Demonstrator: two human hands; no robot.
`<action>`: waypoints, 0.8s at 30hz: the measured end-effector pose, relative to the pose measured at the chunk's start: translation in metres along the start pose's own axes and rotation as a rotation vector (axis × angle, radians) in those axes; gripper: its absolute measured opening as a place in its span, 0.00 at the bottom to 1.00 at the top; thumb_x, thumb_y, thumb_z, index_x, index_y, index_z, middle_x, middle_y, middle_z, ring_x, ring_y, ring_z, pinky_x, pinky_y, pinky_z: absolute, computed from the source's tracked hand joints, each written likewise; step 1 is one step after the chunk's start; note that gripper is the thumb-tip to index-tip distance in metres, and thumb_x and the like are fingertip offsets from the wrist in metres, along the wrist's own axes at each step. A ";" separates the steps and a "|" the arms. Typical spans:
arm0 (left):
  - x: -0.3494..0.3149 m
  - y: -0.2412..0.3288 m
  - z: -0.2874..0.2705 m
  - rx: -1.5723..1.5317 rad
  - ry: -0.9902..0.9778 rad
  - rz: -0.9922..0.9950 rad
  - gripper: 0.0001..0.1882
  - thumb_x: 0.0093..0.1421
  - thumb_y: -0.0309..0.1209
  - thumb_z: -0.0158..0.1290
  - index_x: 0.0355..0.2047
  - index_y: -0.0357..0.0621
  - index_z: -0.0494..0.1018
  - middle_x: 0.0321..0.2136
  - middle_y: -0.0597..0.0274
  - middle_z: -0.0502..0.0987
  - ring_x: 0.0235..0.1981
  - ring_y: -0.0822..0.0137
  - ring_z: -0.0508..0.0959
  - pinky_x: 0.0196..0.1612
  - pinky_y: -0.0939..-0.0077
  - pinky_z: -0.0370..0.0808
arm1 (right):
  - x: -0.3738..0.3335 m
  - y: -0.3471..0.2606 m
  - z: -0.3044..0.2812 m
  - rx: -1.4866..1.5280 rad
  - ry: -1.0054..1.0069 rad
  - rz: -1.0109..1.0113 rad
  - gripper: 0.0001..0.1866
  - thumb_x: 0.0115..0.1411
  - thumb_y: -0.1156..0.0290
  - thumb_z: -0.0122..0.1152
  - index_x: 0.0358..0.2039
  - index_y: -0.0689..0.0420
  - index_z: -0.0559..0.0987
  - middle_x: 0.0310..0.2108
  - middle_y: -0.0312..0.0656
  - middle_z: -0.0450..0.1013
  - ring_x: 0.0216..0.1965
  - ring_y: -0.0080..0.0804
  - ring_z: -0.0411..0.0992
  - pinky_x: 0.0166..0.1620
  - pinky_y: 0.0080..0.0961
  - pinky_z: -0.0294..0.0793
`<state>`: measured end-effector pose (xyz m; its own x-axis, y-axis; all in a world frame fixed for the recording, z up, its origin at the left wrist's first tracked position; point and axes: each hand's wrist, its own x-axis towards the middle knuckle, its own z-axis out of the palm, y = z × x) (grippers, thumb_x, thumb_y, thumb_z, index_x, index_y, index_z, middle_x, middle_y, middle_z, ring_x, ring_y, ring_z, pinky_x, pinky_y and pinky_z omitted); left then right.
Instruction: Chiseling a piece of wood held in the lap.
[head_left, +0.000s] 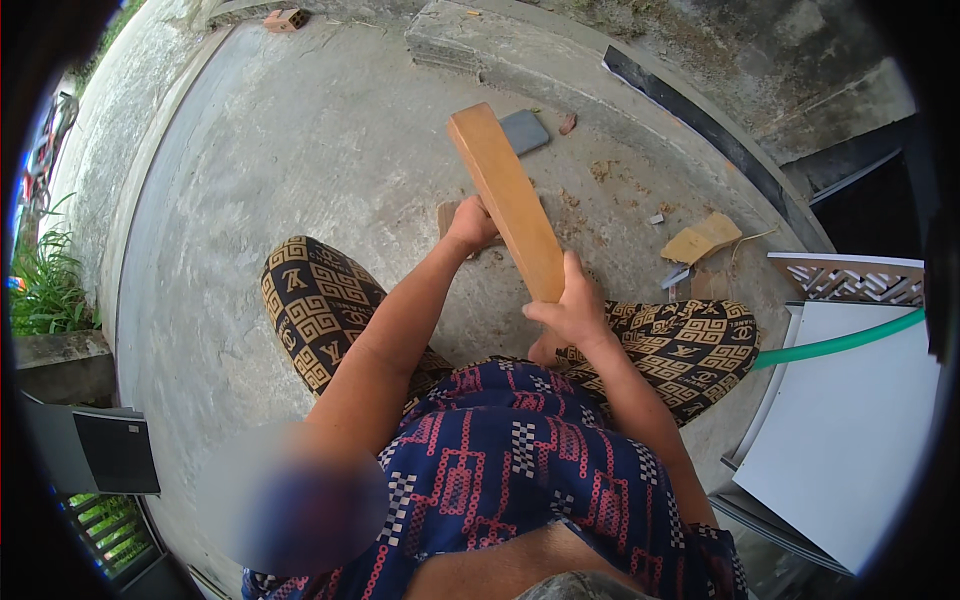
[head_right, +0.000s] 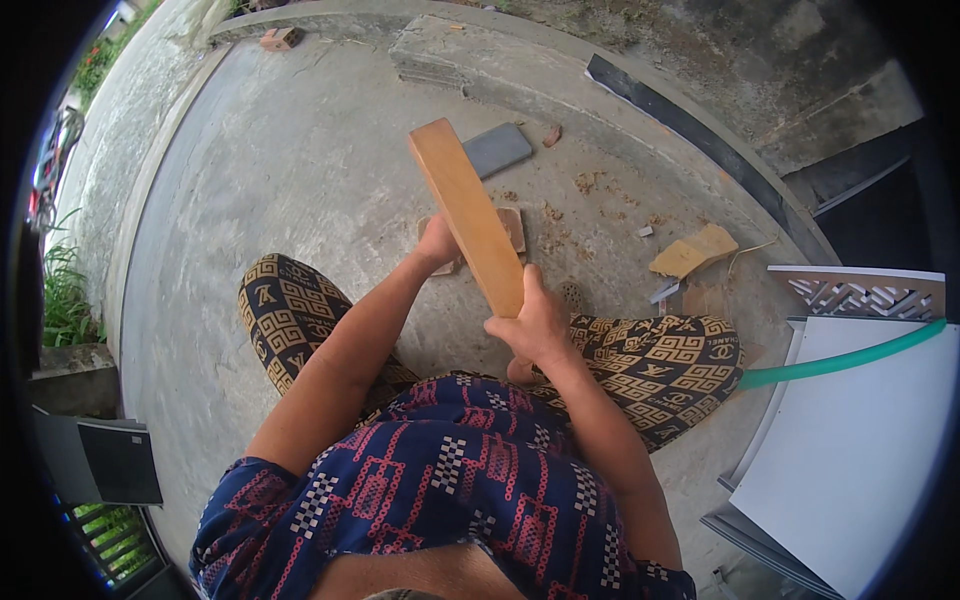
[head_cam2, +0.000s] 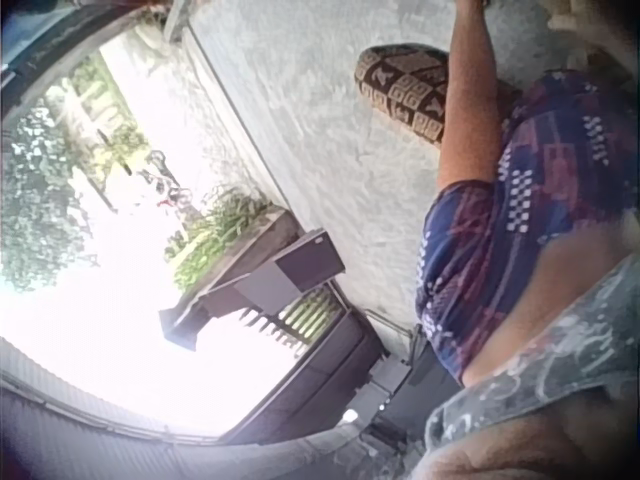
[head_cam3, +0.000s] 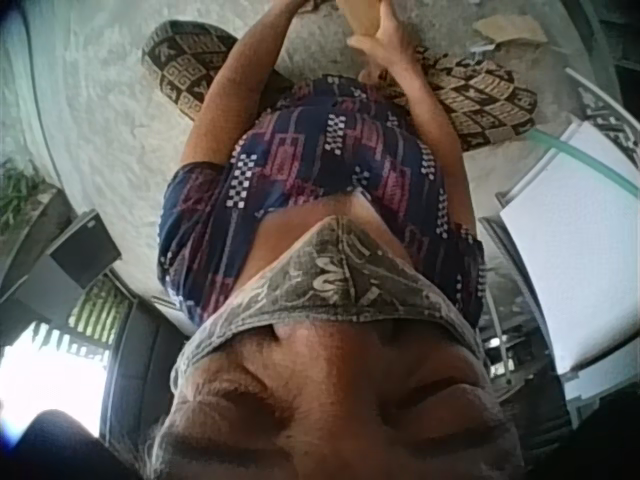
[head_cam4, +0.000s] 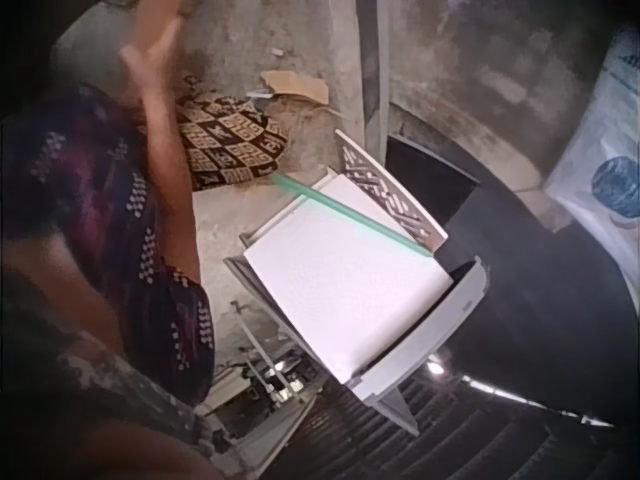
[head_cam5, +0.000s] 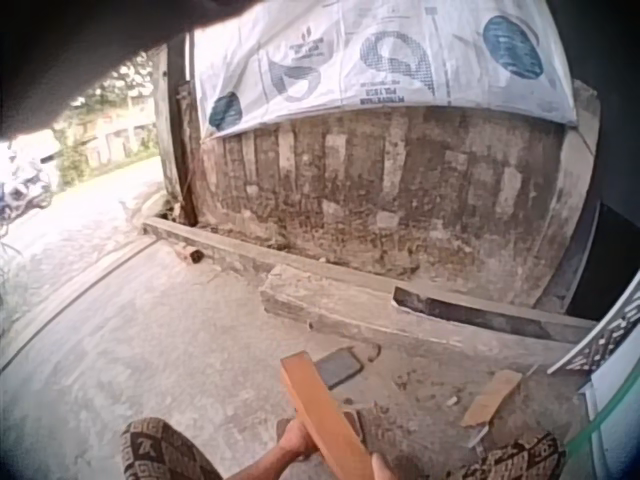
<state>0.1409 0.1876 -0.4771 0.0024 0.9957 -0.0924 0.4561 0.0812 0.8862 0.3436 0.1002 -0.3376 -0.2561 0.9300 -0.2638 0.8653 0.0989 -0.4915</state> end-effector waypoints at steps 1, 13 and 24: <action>0.000 0.002 -0.001 -0.001 -0.001 -0.001 0.21 0.44 0.26 0.63 0.41 0.42 0.76 0.33 0.57 0.81 0.35 0.64 0.80 0.43 0.70 0.74 | -0.001 -0.004 -0.007 0.350 -0.087 -0.030 0.37 0.40 0.62 0.70 0.49 0.61 0.64 0.37 0.41 0.71 0.39 0.30 0.71 0.43 0.31 0.71; -0.001 0.010 -0.007 0.008 -0.010 -0.042 0.16 0.45 0.25 0.62 0.37 0.42 0.77 0.31 0.62 0.81 0.33 0.66 0.79 0.40 0.71 0.74 | 0.001 0.000 -0.004 0.066 -0.031 -0.013 0.37 0.38 0.63 0.70 0.47 0.62 0.63 0.36 0.51 0.73 0.36 0.42 0.74 0.42 0.39 0.72; 0.004 -0.013 -0.028 -0.558 0.288 -0.446 0.08 0.46 0.24 0.61 0.26 0.42 0.73 0.22 0.64 0.75 0.20 0.68 0.76 0.21 0.72 0.75 | 0.020 0.020 0.018 1.176 -0.064 0.297 0.26 0.47 0.66 0.68 0.43 0.63 0.68 0.27 0.43 0.69 0.22 0.32 0.72 0.24 0.29 0.75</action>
<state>0.1096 0.1919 -0.4765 -0.3428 0.8295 -0.4409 -0.1570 0.4121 0.8975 0.3475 0.1146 -0.3677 -0.1643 0.8393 -0.5182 -0.0174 -0.5277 -0.8493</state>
